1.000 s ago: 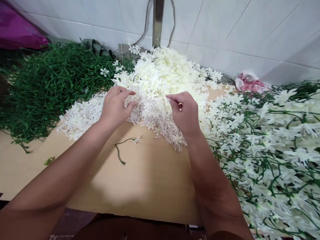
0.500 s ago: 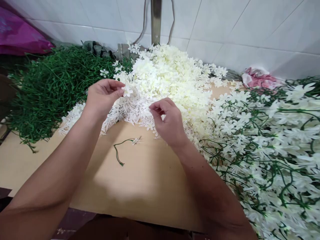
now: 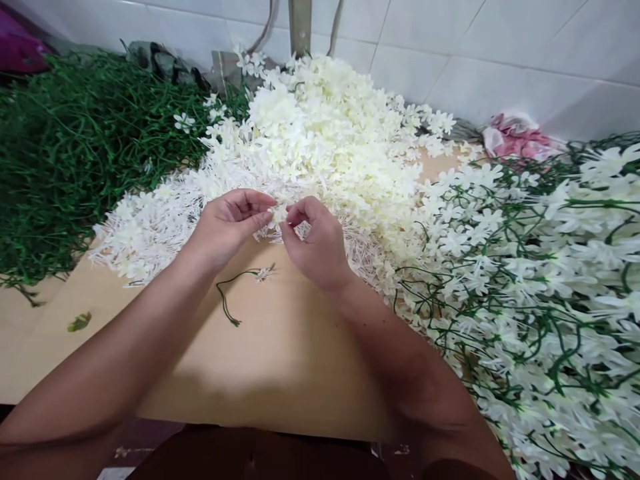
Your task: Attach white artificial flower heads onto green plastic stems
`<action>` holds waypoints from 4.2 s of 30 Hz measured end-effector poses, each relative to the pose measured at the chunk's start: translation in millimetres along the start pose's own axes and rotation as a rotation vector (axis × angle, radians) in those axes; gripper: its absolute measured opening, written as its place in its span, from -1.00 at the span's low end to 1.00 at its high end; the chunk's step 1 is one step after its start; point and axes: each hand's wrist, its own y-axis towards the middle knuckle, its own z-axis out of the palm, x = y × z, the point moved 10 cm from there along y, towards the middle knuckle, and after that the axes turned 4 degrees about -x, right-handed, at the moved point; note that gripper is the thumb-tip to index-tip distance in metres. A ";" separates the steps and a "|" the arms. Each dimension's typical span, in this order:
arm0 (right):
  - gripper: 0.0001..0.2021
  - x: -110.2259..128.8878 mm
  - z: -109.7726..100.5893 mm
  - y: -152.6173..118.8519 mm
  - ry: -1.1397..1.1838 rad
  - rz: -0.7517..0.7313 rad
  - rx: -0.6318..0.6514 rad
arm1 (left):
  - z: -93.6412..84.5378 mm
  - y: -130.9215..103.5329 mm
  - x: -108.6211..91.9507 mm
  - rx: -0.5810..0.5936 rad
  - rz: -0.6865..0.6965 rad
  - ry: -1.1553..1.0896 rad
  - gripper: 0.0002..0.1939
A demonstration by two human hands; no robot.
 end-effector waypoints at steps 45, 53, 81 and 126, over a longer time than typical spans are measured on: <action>-0.85 -2.6 2.2 -0.6 -0.010 -0.143 0.000 | 3.7 1.5 2.2 0.044 -0.077 -0.180 -0.80; -0.80 15.5 0.0 -2.7 -0.083 -0.273 -0.019 | 3.0 2.1 5.3 0.048 -0.119 -0.185 -0.80; -0.79 16.6 -0.4 -5.6 -0.191 -0.325 -0.060 | 2.2 0.9 7.7 0.031 0.020 0.155 -0.89; -0.61 -56.7 23.6 -1.0 0.750 0.520 0.093 | 12.6 -3.3 1.2 0.074 0.022 -0.005 -0.79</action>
